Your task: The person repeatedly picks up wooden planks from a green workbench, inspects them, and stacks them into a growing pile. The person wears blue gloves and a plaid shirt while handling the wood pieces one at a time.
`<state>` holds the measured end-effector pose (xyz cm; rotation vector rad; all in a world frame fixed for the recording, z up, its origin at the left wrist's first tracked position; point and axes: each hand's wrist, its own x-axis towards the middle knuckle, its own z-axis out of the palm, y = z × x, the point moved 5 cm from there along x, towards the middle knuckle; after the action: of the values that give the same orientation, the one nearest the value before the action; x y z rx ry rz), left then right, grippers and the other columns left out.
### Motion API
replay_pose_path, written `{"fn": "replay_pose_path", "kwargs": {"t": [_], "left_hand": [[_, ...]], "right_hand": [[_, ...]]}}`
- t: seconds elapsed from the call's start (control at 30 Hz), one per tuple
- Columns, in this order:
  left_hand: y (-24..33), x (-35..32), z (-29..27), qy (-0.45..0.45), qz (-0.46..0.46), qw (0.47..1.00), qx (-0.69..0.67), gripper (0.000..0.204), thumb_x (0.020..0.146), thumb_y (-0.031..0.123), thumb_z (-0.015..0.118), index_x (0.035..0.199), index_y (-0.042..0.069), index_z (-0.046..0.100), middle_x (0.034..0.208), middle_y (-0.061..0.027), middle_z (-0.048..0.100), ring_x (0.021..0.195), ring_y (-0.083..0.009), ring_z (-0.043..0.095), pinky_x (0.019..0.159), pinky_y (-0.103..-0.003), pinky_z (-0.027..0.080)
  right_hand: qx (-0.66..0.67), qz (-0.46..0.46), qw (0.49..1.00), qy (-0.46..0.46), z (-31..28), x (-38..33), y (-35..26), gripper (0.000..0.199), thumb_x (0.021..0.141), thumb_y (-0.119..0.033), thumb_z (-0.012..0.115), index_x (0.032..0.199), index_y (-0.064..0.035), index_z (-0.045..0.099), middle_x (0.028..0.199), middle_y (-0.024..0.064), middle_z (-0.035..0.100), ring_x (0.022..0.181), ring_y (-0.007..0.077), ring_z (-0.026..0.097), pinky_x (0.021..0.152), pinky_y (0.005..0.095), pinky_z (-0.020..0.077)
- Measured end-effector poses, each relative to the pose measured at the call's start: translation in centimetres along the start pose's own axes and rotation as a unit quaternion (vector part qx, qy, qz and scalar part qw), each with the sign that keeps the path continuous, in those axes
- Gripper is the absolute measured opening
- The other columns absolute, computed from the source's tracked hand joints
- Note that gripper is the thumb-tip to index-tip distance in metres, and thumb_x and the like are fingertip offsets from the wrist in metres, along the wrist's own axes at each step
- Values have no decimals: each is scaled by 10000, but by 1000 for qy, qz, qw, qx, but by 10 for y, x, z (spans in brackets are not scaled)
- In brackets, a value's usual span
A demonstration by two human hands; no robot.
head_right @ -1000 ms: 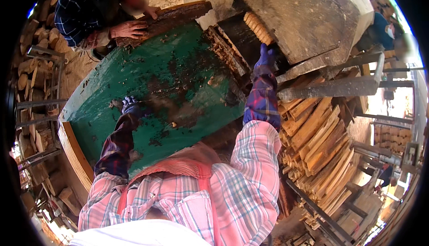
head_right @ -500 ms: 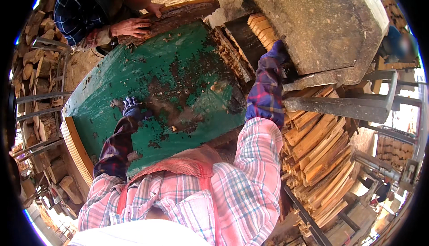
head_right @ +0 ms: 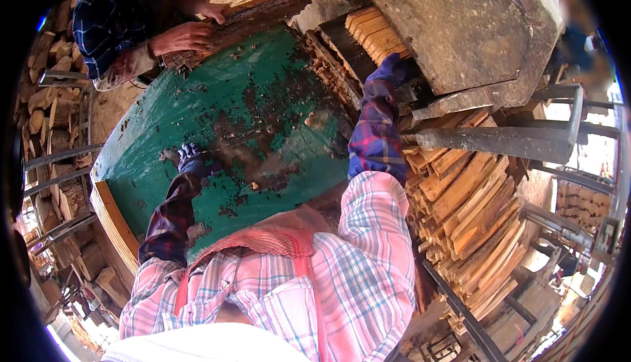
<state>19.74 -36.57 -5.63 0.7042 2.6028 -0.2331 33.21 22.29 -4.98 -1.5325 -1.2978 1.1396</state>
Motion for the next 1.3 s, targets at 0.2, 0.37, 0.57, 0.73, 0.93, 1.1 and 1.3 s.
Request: {"fn": "replay_pose_path", "kwargs": {"t": [0.2,0.37,0.57,0.73,0.93,1.1,1.3], "left_hand": [[19,9,-15,-58,7,998,-18,769,612,534,744,1236,146,517,1394,-257,236,1297,-454,182,1091,-457,211],[28,3,-27,-103,-42,993,-41,1003,608,556,753,1368,47,341,1453,-287,145,1348,-460,112,1108,-439,196],[19,7,-23,-143,-113,983,4,1158,573,597,751,1396,-13,211,1463,-272,113,1354,-430,123,1114,-412,197],[104,-1,-54,-42,249,937,-243,673,693,546,688,1103,25,571,1074,-178,574,1001,-293,545,852,-416,414],[182,-78,-1,-358,233,660,-618,305,856,310,601,934,16,620,810,-45,622,750,-184,596,668,-348,469],[156,-142,40,-585,83,320,-741,455,894,316,542,1192,-25,493,1060,-141,622,921,-255,626,841,-390,496],[163,-201,55,-640,117,297,-699,458,905,346,527,1194,-7,495,1063,-138,615,916,-259,623,820,-401,501]], "right_hand": [[-254,-113,959,55,-36,40,-3,621,793,-535,572,1162,-36,548,985,204,636,861,328,615,731,436,488],[-521,-56,851,-26,-32,83,-11,482,792,-461,572,1049,-54,580,866,174,634,779,290,614,618,407,483],[-119,-34,918,-378,-34,-79,-41,287,766,-324,610,822,-43,607,697,63,592,616,174,559,543,333,453],[-132,120,926,-334,-74,-278,43,313,839,-310,614,937,-15,577,663,53,607,528,134,549,442,287,417],[3,-96,885,-455,-137,-422,60,223,860,-170,592,1027,-22,576,807,80,632,643,144,577,565,301,484],[114,3,953,-281,-216,-396,79,277,827,-34,628,1097,-16,570,873,41,614,744,108,569,643,266,493],[255,133,927,-239,-227,-440,105,299,809,-152,682,1054,-27,564,925,23,598,792,118,572,697,290,489]]}}
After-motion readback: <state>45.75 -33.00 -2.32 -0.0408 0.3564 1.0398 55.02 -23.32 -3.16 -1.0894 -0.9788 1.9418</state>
